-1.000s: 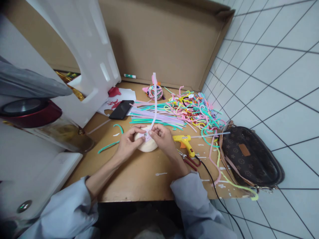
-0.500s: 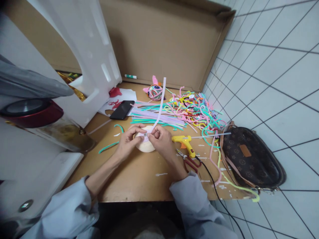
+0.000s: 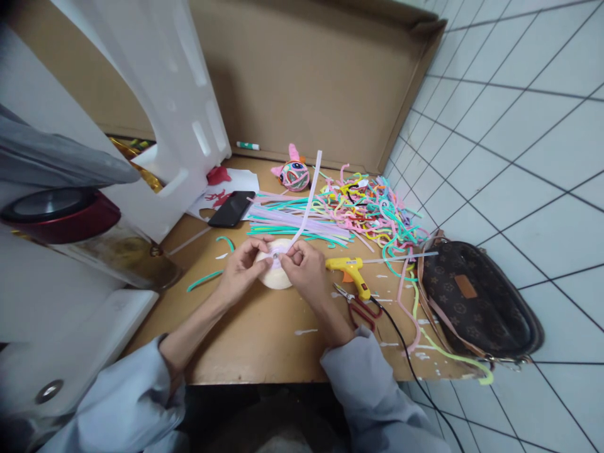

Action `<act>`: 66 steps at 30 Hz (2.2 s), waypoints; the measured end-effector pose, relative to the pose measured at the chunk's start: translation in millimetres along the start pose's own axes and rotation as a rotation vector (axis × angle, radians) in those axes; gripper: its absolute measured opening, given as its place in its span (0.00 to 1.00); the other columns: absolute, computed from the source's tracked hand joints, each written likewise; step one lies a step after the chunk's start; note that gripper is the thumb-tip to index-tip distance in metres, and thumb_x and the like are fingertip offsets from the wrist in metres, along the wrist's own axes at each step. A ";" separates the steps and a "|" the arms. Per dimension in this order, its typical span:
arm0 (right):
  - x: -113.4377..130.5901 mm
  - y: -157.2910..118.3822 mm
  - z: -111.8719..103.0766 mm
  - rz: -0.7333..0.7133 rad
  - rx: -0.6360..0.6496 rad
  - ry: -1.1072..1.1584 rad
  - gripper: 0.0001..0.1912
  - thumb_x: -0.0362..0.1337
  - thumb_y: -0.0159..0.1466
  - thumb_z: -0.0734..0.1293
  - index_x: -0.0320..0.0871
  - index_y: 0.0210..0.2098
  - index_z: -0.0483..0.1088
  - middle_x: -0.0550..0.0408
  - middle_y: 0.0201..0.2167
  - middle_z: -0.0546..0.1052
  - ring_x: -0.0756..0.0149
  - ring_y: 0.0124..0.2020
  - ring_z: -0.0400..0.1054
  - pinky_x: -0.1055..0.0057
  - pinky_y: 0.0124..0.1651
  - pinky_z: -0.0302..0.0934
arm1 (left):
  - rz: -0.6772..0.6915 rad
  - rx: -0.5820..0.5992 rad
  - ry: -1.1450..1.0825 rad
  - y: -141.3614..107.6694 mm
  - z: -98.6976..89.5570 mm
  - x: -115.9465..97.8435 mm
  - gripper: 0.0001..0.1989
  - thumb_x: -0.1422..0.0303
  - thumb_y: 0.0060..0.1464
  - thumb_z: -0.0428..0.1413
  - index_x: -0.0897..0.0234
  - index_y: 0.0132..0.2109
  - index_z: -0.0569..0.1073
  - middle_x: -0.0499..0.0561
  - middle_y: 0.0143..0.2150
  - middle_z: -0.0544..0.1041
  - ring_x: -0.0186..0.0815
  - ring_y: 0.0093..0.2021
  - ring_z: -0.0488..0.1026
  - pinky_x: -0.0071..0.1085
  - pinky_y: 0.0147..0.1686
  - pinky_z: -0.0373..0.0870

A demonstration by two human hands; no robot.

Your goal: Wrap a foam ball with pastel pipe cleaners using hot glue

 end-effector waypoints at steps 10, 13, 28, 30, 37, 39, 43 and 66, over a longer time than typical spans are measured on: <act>1.1 -0.6 -1.0 0.038 -0.043 0.022 0.12 0.44 0.51 0.66 0.45 0.21 0.61 0.67 0.14 0.56 0.75 0.18 0.49 0.74 0.23 0.44 | 0.098 0.164 0.041 -1.1 -3.8 1.9 0.13 0.67 0.53 0.57 0.61 0.46 0.69 0.57 0.56 0.72 0.45 0.58 0.69 0.44 0.60 0.64; 1.2 -0.9 -1.0 0.035 -0.047 0.028 0.12 0.45 0.51 0.66 0.46 0.21 0.60 0.67 0.13 0.55 0.75 0.18 0.48 0.74 0.23 0.43 | 0.162 0.171 0.161 -2.3 -4.5 -2.9 0.15 0.69 0.52 0.56 0.61 0.48 0.69 0.57 0.57 0.72 0.45 0.59 0.68 0.44 0.61 0.63; 0.7 -0.4 -1.2 0.040 -0.058 0.005 0.11 0.43 0.53 0.66 0.45 0.21 0.61 0.66 0.14 0.58 0.75 0.19 0.50 0.74 0.23 0.46 | 0.425 0.143 0.500 -10.3 -0.9 -22.6 0.15 0.71 0.58 0.53 0.63 0.52 0.74 0.61 0.58 0.75 0.44 0.58 0.72 0.45 0.58 0.69; 0.4 -0.7 -1.4 0.037 -0.064 0.004 0.11 0.44 0.53 0.66 0.45 0.22 0.62 0.66 0.14 0.58 0.75 0.19 0.50 0.74 0.24 0.46 | 0.432 0.121 0.527 -10.7 -2.2 -22.1 0.16 0.69 0.58 0.53 0.62 0.53 0.75 0.60 0.58 0.75 0.45 0.58 0.72 0.46 0.58 0.68; 2.1 -0.4 -4.0 0.014 -0.095 -0.005 0.11 0.43 0.54 0.65 0.45 0.21 0.62 0.66 0.14 0.59 0.74 0.19 0.51 0.74 0.24 0.46 | 0.439 0.095 0.631 -15.0 3.0 -23.1 0.21 0.60 0.56 0.60 0.60 0.55 0.74 0.60 0.58 0.74 0.47 0.58 0.71 0.48 0.58 0.68; 1.8 -0.3 -4.6 0.018 -0.101 -0.010 0.11 0.43 0.54 0.65 0.45 0.21 0.62 0.66 0.14 0.59 0.74 0.19 0.51 0.74 0.24 0.46 | 0.448 0.101 0.682 -16.8 6.3 -21.3 0.27 0.56 0.52 0.63 0.59 0.57 0.72 0.61 0.58 0.74 0.50 0.59 0.71 0.49 0.59 0.68; 0.7 -0.7 -4.1 0.024 -0.095 0.000 0.11 0.43 0.54 0.66 0.45 0.22 0.62 0.66 0.15 0.60 0.74 0.19 0.52 0.74 0.24 0.47 | 0.476 0.091 0.706 -19.3 9.2 -17.4 0.31 0.56 0.51 0.65 0.61 0.59 0.70 0.64 0.59 0.73 0.51 0.60 0.70 0.50 0.59 0.68; -5.5 10.7 -33.5 0.006 -0.052 0.048 0.11 0.45 0.55 0.64 0.43 0.28 0.69 0.59 0.21 0.70 0.70 0.23 0.62 0.73 0.27 0.56 | 0.119 0.276 0.355 2.3 -14.9 -6.1 0.33 0.70 0.45 0.63 0.59 0.60 0.70 0.61 0.65 0.68 0.52 0.69 0.61 0.55 0.67 0.56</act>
Point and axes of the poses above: each hand's wrist, its own y-axis towards the middle knuckle, its own z-axis out of the palm, x = y × z, the point moved 5 cm from there along y, towards the middle knuckle
